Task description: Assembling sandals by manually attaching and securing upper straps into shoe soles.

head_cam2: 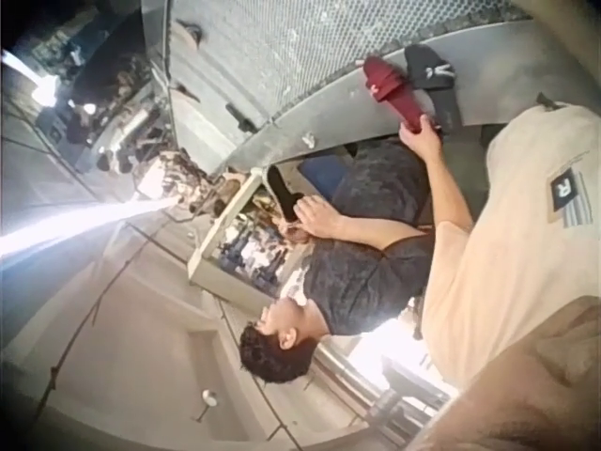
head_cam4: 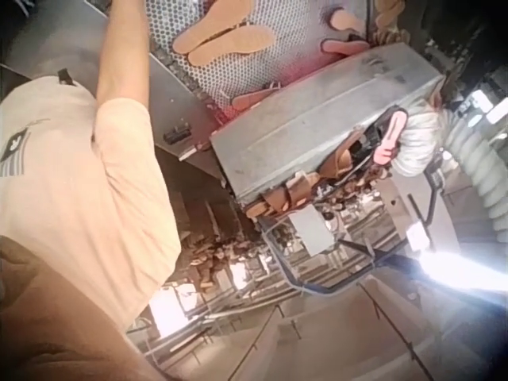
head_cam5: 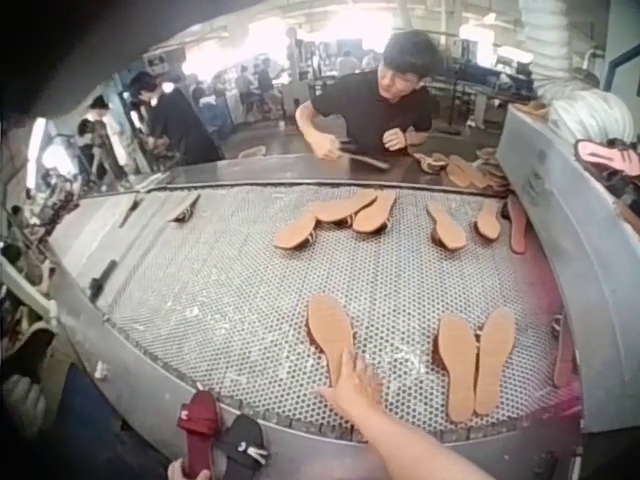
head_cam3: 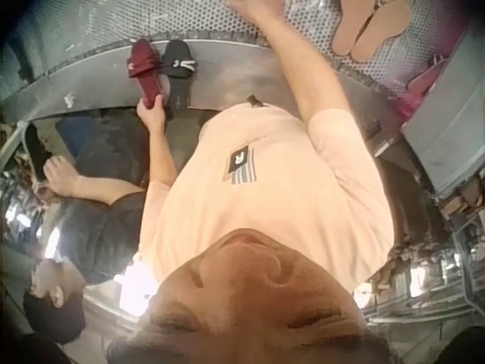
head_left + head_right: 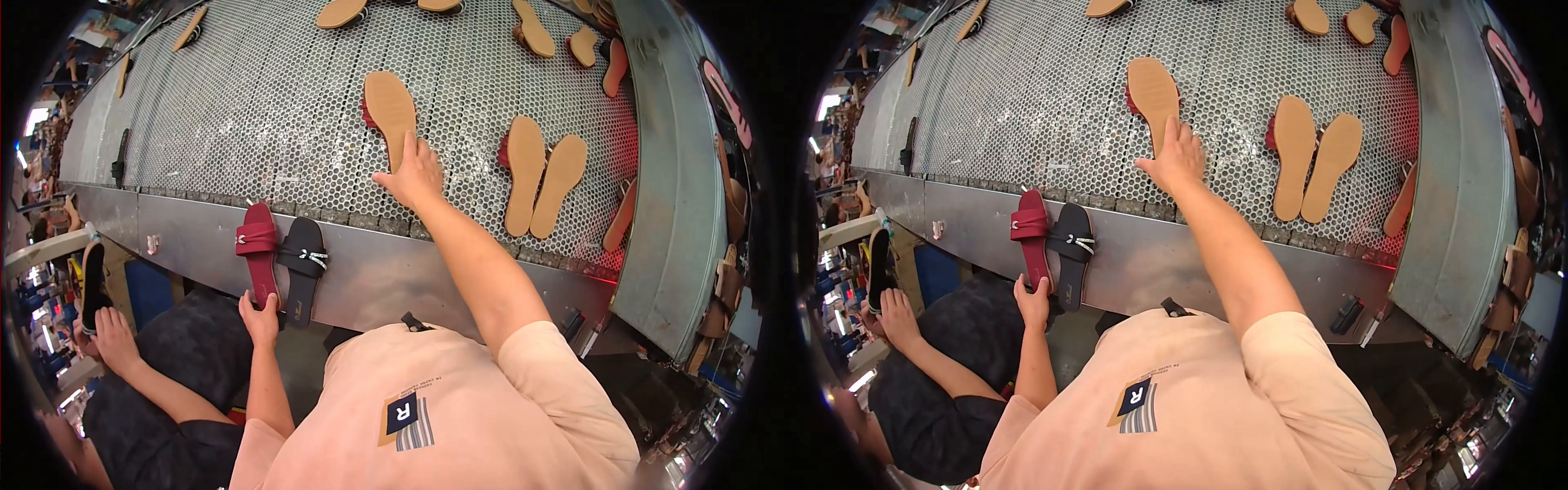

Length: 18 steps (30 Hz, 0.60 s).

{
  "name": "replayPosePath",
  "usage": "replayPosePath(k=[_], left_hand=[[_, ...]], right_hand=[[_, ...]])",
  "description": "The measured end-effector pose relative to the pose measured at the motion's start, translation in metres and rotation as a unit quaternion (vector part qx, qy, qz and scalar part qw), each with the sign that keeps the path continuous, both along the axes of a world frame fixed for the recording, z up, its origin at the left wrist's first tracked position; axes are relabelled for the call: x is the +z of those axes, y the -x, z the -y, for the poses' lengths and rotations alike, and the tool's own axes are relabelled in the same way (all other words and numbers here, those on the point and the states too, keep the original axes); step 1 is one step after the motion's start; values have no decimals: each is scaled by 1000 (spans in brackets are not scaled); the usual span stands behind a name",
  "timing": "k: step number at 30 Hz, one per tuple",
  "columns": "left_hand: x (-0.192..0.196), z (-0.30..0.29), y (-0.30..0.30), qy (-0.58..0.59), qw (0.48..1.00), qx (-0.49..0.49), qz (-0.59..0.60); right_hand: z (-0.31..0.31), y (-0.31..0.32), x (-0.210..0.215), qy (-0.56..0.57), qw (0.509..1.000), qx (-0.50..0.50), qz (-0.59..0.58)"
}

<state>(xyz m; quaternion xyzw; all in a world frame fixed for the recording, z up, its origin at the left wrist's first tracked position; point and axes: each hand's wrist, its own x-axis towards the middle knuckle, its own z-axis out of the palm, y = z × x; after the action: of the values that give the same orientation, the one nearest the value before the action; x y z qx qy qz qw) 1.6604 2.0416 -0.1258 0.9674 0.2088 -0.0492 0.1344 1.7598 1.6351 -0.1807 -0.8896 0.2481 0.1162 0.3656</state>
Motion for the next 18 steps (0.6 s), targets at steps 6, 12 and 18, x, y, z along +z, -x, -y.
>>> replayPosePath(k=[6,12,18], left_hand=[[21,50,7,36,989,-92,106],[41,132,-2,442,893,-69,57],[72,227,-14,687,723,-47,-49]], right_hand=[[29,25,-21,-214,971,-64,88],[69,148,41,-784,618,-63,14],[87,235,69,-733,677,-6,-60]])
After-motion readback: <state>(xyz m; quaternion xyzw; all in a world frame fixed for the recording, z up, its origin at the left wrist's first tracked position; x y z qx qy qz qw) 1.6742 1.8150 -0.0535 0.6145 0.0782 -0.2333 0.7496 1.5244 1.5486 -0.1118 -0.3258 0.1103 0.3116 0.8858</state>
